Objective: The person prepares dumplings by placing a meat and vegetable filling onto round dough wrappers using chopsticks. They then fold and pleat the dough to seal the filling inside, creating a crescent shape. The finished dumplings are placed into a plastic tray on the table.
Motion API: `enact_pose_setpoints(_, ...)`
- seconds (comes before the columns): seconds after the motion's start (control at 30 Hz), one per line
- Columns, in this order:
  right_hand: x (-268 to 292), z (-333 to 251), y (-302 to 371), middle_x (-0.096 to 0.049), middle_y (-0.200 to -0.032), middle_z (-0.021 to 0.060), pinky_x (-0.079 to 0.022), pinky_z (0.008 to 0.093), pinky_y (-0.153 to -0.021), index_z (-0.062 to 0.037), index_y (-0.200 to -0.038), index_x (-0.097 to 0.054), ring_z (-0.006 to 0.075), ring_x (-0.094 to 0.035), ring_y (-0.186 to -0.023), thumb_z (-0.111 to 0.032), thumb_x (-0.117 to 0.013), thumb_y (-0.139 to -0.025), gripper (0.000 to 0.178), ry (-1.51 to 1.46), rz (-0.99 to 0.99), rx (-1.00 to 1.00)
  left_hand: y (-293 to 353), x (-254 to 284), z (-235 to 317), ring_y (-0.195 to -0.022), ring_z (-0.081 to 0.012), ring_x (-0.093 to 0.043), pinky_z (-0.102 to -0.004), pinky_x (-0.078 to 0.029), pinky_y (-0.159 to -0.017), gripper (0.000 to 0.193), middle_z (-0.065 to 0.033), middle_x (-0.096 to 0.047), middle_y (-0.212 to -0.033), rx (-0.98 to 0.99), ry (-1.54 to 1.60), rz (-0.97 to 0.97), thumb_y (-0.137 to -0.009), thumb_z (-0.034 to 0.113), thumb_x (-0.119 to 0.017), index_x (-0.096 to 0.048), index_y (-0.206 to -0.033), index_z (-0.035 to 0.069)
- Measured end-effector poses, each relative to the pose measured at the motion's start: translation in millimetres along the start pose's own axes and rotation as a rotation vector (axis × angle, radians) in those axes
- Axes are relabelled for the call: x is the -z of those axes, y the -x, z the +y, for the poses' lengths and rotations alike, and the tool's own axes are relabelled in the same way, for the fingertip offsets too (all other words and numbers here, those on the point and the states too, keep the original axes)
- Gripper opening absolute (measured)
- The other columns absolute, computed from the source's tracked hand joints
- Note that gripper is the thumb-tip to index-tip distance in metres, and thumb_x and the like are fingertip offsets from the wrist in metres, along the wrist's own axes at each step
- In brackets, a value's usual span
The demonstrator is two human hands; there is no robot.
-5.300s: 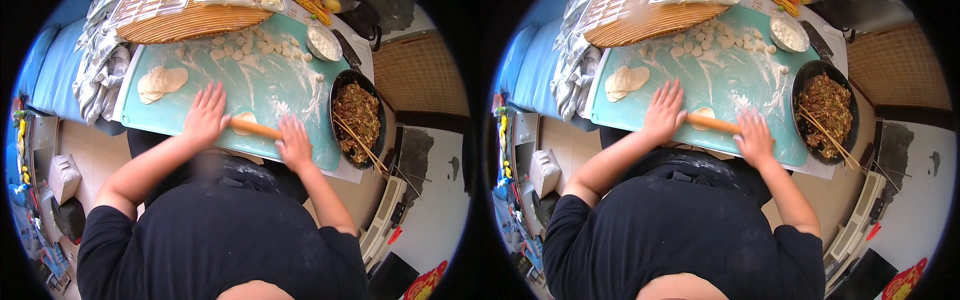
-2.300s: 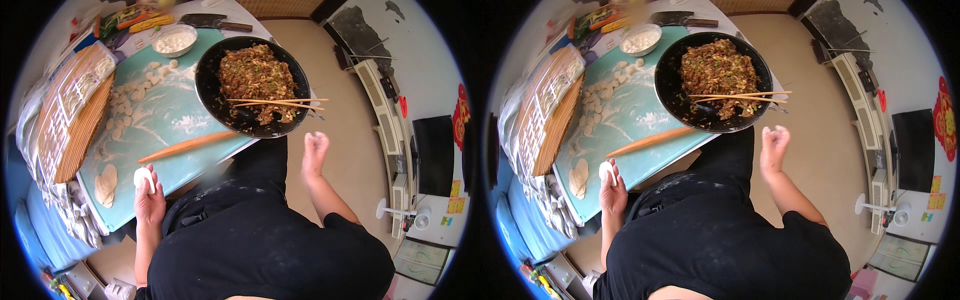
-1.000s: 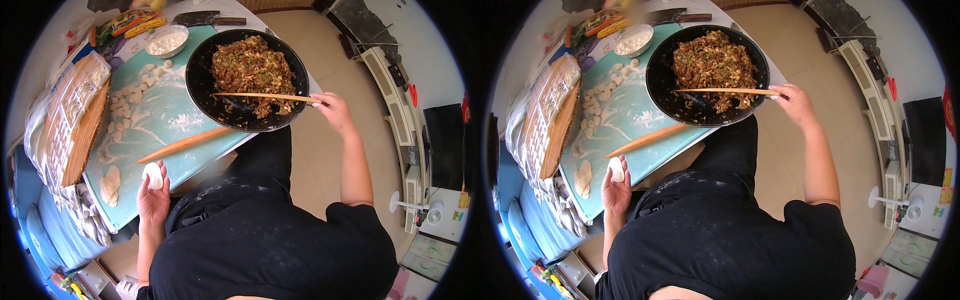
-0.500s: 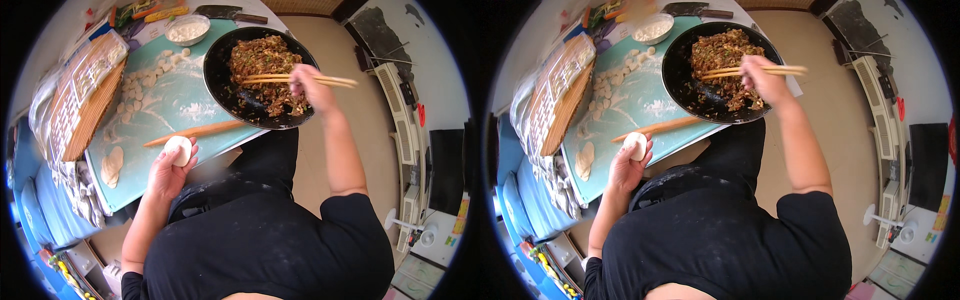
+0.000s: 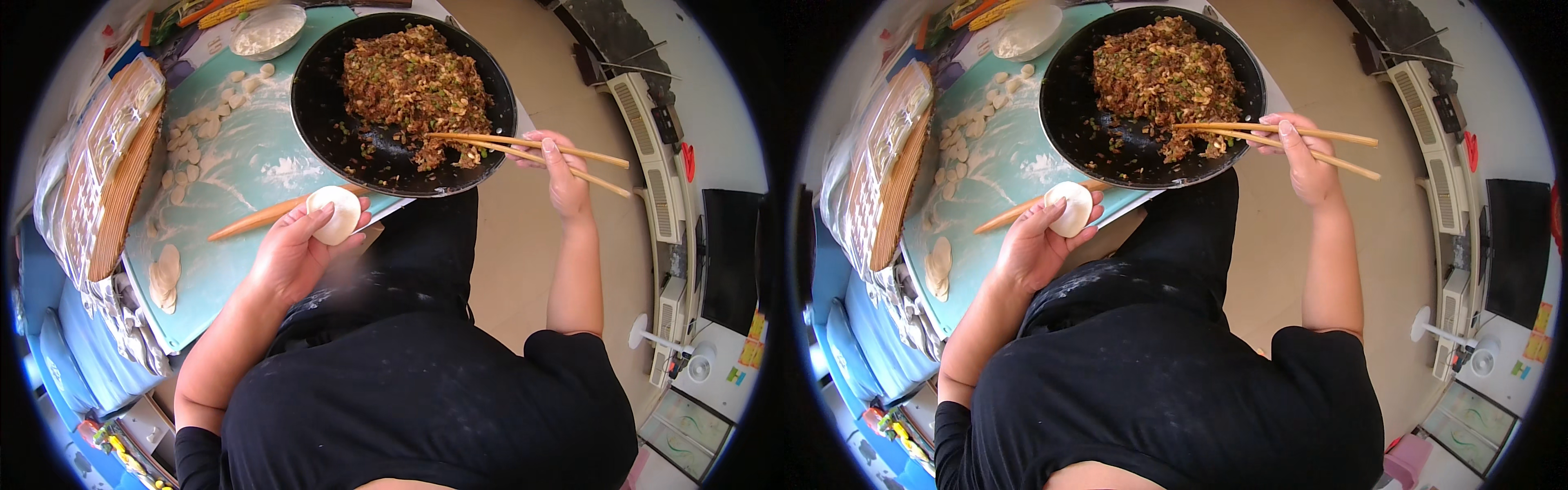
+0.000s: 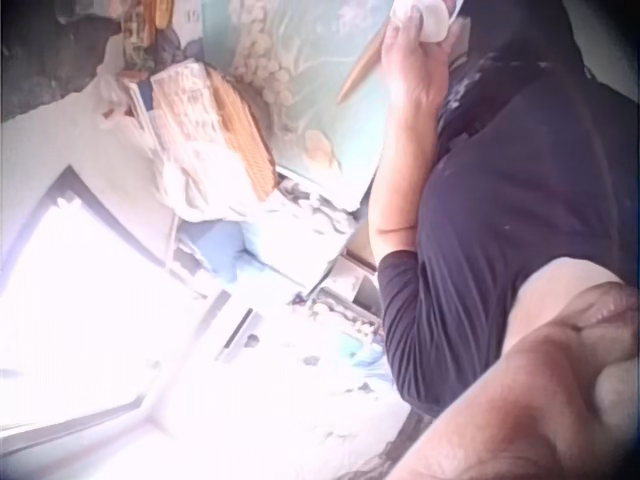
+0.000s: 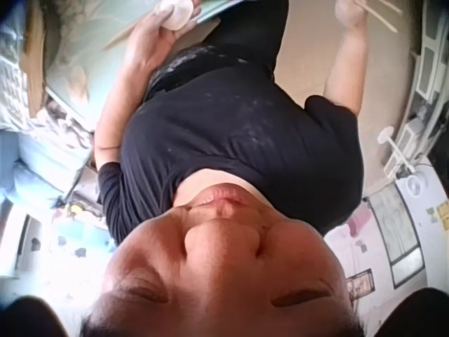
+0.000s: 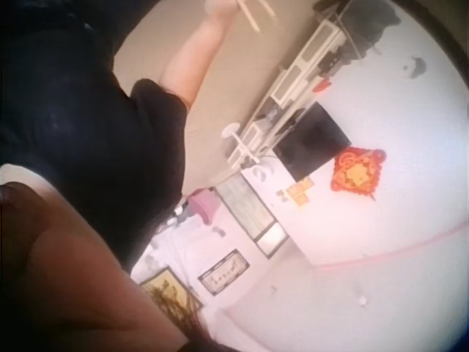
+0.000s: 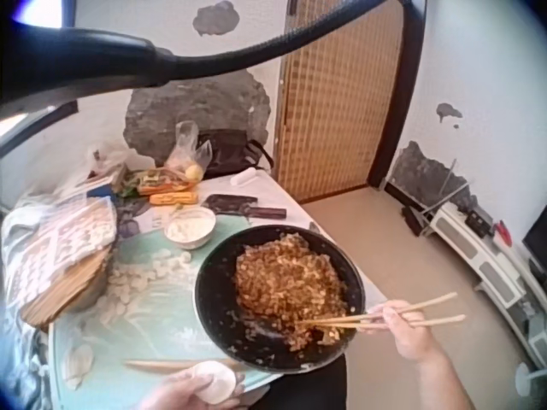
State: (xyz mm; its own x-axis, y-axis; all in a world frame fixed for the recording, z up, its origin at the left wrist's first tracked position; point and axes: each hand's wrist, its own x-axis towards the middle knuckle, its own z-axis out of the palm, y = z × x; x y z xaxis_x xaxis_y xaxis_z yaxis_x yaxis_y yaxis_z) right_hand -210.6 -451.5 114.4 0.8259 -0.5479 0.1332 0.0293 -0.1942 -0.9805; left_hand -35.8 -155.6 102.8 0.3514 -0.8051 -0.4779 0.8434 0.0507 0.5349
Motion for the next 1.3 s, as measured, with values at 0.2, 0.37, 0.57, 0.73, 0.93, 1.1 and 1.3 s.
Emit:
enact_pose_setpoints(0.2,2.7,6.8,-2.9,-0.060,-0.091,0.0127,-0.050,0.0280,-0.072,0.0021,-0.100,-0.055,0.0199,-0.062,-0.081,-0.016,-0.045,-0.092,0.022,0.033,-0.030,-0.069,-11.4,-6.1,-5.0,-0.104,-0.0280,-0.055,-0.0362,-0.051,-0.083,0.038,-0.0204,-0.052,-0.115,0.040,-0.001,-0.010,-0.088,0.018,-0.049,-0.042,-0.117,-0.005)
enact_pose_setpoints(0.37,3.7,4.7,-3.7,-0.061,-0.091,0.0132,-0.050,0.0316,-0.073,0.0021,-0.103,-0.054,0.0236,-0.062,-0.082,-0.017,-0.043,-0.092,0.025,0.058,-0.064,-0.143,-16.7,-6.1,-9.5,-0.104,-0.0298,-0.054,-0.0372,-0.050,-0.084,0.038,-0.0220,-0.051,-0.116,0.058,0.036,0.008,-0.088,0.018,-0.049,-0.042,-0.117,-0.005)
enact_pose_setpoints(0.57,-0.4,9.5,-0.4,-0.061,-0.090,0.0126,-0.051,0.0287,-0.070,0.0023,-0.102,-0.055,0.0209,-0.062,-0.081,-0.014,-0.044,-0.091,0.022,-0.016,-0.104,-0.138,-20.5,-3.8,-11.0,-0.104,-0.0284,-0.054,-0.0368,-0.049,-0.085,0.038,-0.0205,-0.050,-0.117,0.042,0.052,0.011,-0.088,0.020,-0.049,-0.042,-0.118,-0.004)
enact_pose_setpoints(0.73,-10.9,10.1,1.8,-0.061,-0.089,0.0135,-0.051,0.0307,-0.071,0.0015,-0.102,-0.053,0.0230,-0.062,-0.080,-0.017,-0.042,-0.092,0.024,-0.128,-0.036,-0.098,-19.7,0.5,-9.6,-0.103,-0.0261,-0.055,-0.0348,-0.050,-0.084,0.039,-0.0181,-0.051,-0.116,-0.002,0.068,0.028,-0.088,0.020,-0.050,-0.042,-0.118,-0.002)
enact_pose_setpoints(0.93,-12.7,8.1,3.9,-0.059,-0.085,0.0121,-0.051,0.0320,-0.071,0.0016,-0.102,-0.051,0.0235,-0.062,-0.077,-0.020,-0.041,-0.093,0.025,-0.119,0.001,-0.021,-14.1,8.2,-10.6,-0.103,-0.0260,-0.055,-0.0349,-0.050,-0.084,0.039,-0.0182,-0.051,-0.116,-0.020,0.082,0.049,-0.087,0.020,-0.050,-0.042,-0.118,-0.003)
enact_pose_setpoints(1.1,-22.2,9.9,7.9,-0.058,-0.087,0.0114,-0.051,0.0320,-0.073,0.0015,-0.101,-0.051,0.0221,-0.061,-0.079,-0.020,-0.041,-0.093,0.025,-0.059,-0.037,-0.006,-9.1,7.1,-11.4,-0.104,-0.0271,-0.054,-0.0357,-0.049,-0.085,0.040,-0.0195,-0.051,-0.117,0.002,0.109,0.092,-0.087,0.019,-0.050,-0.040,-0.119,-0.003)
enact_pose_setpoints(1.3,-32.2,8.0,13.2,-0.058,-0.088,0.0117,-0.049,0.0306,-0.076,0.0031,-0.099,-0.052,0.0197,-0.060,-0.083,-0.009,-0.042,-0.091,0.018,-0.014,-0.163,-0.041,-7.2,7.6,-12.5,-0.102,-0.0277,-0.054,-0.0358,-0.048,-0.084,0.035,-0.0193,-0.051,-0.115,0.042,0.191,0.073,-0.087,0.014,-0.050,-0.041,-0.117,-0.003)
